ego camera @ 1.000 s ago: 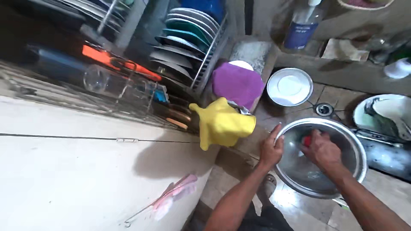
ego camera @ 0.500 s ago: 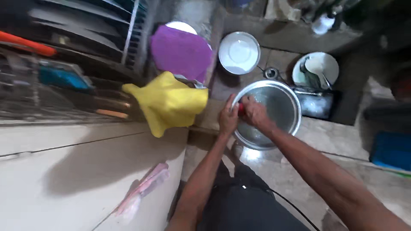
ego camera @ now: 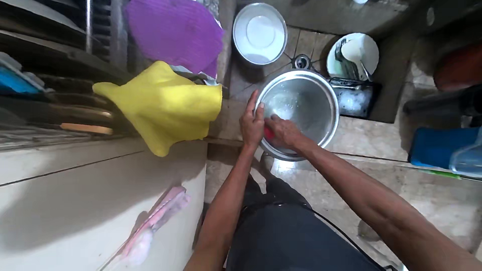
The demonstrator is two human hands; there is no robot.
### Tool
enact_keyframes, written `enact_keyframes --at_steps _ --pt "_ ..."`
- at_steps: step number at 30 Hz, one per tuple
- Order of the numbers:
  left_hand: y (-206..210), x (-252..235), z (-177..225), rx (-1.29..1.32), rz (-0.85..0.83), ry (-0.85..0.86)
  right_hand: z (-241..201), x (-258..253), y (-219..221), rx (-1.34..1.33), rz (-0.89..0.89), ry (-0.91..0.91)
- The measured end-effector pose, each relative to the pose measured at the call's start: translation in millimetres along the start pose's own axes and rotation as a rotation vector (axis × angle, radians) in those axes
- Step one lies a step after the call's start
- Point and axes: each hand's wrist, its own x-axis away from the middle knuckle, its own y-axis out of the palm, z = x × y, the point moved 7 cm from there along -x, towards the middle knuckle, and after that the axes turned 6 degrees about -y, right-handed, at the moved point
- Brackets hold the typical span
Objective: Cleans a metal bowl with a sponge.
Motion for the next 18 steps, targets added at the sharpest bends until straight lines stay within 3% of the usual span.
enact_keyframes --at_steps 4,7,9,13,16,18 --pt "0 -1 -1 -0.026 -0.002 0.006 0 -30 -39 -0.014 0.189 0.101" --pt "-2 0 1 -0.033 0.003 0.040 35 -12 -67 0.084 0.161 0.300" --pt "-2 0 2 -0.041 -0.002 0.047 56 12 -74 0.182 0.075 0.335" --pt "-1 -2 3 -0.040 0.003 0.048 47 45 -29 0.228 -0.198 0.152" --pt "0 -1 5 -0.066 0.003 0.034 15 24 -2 0.100 -0.098 -0.023" --pt "-1 -2 4 -0.068 -0.004 0.050 14 1 -16 0.028 0.012 0.011"
